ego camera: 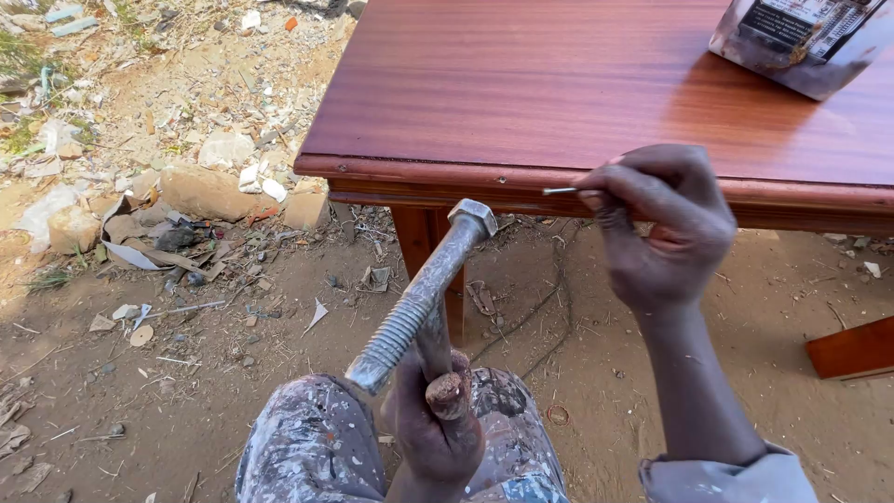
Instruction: Hammering small nails into the edge of a wooden table using a bolt as a makeshift hammer
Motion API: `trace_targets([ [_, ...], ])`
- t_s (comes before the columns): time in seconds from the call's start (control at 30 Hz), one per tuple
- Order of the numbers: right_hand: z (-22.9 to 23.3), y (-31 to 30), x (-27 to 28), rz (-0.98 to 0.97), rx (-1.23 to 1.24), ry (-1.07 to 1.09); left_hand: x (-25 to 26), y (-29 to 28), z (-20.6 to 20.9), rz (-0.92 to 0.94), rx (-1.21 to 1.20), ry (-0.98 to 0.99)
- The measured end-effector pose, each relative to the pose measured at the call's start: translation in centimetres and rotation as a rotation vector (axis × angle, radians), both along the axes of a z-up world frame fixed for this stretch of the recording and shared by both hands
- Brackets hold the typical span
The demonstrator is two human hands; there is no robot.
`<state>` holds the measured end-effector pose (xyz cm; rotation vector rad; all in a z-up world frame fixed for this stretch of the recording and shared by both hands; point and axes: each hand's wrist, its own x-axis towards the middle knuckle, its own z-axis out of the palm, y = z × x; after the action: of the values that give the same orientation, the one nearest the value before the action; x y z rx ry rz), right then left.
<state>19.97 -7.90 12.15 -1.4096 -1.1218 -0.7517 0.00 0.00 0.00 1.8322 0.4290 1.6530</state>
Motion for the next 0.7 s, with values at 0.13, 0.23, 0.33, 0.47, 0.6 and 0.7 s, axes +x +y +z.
trace_targets([
  [0.13,0.0,-6.7,1.5,-0.187,0.099,-0.044,-2.0,-0.2,1.9,-0.049,-0.097,0.194],
  [0.23,-0.6,-10.8,2.4,-0.283,-0.033,0.041,-2.2,-0.8,2.6,-0.155,-0.114,0.262],
  [0.33,0.7,-10.8,2.8,-0.291,-0.123,-0.145,-1.0,-1.5,3.7,-0.347,-0.22,0.231],
  [0.47,0.8,-8.9,2.3,-0.21,-0.184,-0.128,-0.8,-1.8,4.9,-0.475,-0.344,0.237],
  [0.6,-0.4,-8.5,0.7,-0.163,-0.107,-0.093,-1.2,-1.1,5.0,-0.562,-0.224,0.241],
  [0.7,-0.9,-9.1,-0.9,-0.184,-0.102,-0.073,-0.7,-1.6,1.2,-0.41,-0.139,0.073],
])
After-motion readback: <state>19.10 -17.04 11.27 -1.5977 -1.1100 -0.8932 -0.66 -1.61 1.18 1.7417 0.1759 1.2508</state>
